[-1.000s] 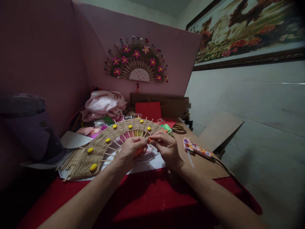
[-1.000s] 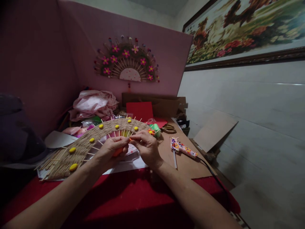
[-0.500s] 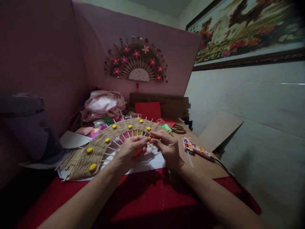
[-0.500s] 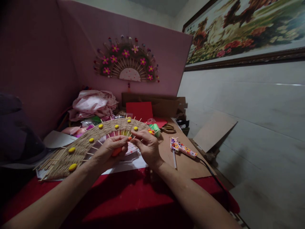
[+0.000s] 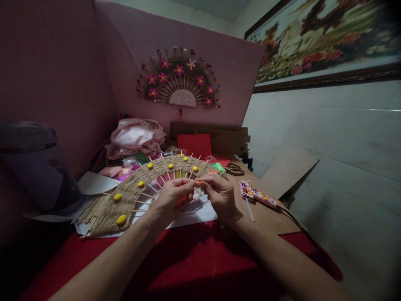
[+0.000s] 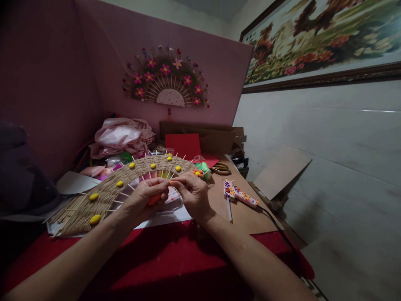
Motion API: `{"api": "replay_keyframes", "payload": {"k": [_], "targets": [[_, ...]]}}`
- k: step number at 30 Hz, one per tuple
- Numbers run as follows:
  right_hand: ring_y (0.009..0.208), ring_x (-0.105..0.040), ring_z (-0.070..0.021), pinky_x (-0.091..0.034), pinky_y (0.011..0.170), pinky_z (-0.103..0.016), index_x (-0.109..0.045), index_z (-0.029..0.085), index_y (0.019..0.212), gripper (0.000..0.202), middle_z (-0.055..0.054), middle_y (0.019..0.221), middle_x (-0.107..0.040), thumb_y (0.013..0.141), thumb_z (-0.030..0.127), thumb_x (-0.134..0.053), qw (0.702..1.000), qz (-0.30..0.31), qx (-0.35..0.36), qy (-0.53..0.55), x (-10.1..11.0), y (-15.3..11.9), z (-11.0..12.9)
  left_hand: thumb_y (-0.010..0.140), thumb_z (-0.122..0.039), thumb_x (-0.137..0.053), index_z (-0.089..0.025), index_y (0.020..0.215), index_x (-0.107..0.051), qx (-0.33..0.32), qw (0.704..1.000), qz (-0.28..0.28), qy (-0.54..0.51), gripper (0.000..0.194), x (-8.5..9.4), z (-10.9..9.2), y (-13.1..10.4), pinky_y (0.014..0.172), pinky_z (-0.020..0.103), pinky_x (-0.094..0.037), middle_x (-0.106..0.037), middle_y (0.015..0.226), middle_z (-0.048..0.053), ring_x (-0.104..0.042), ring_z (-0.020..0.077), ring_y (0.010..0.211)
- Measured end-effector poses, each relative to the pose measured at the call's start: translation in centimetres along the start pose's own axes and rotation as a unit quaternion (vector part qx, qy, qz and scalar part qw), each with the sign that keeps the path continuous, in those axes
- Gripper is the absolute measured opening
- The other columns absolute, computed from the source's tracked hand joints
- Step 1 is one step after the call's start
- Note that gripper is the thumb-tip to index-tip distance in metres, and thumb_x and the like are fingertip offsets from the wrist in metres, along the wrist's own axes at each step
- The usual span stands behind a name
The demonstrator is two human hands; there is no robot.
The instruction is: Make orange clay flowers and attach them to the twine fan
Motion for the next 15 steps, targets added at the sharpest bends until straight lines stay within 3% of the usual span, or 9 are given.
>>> {"api": "replay_keyframes", "payload": {"k": [15], "targets": [[0.074,-0.057,-0.0146,-0.045,0.067,-0.029,-0.068,0.022,0.084,0.006,-0.002,0.078,-0.063,0.080,0.025,-0.066,1.000,0.006,-0.009,0.020,-0.16,-0.02,-0.13,0.068,-0.038,-0.072,-0.014,0.065,-0.056,0.008,1.000,-0.002,-0.002,0.029,-0.03,0.02,-0.09,0.035,0.018,-0.017,-0.049,0.047,-0.003,-0.033,0.0038,0.035]]}}
Point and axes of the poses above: each hand's wrist, its own y-axis towards the middle knuckle, its own x-axis out of the back of the hand, z = x × y, the point moved 6 cm from there along y, towards the middle knuckle
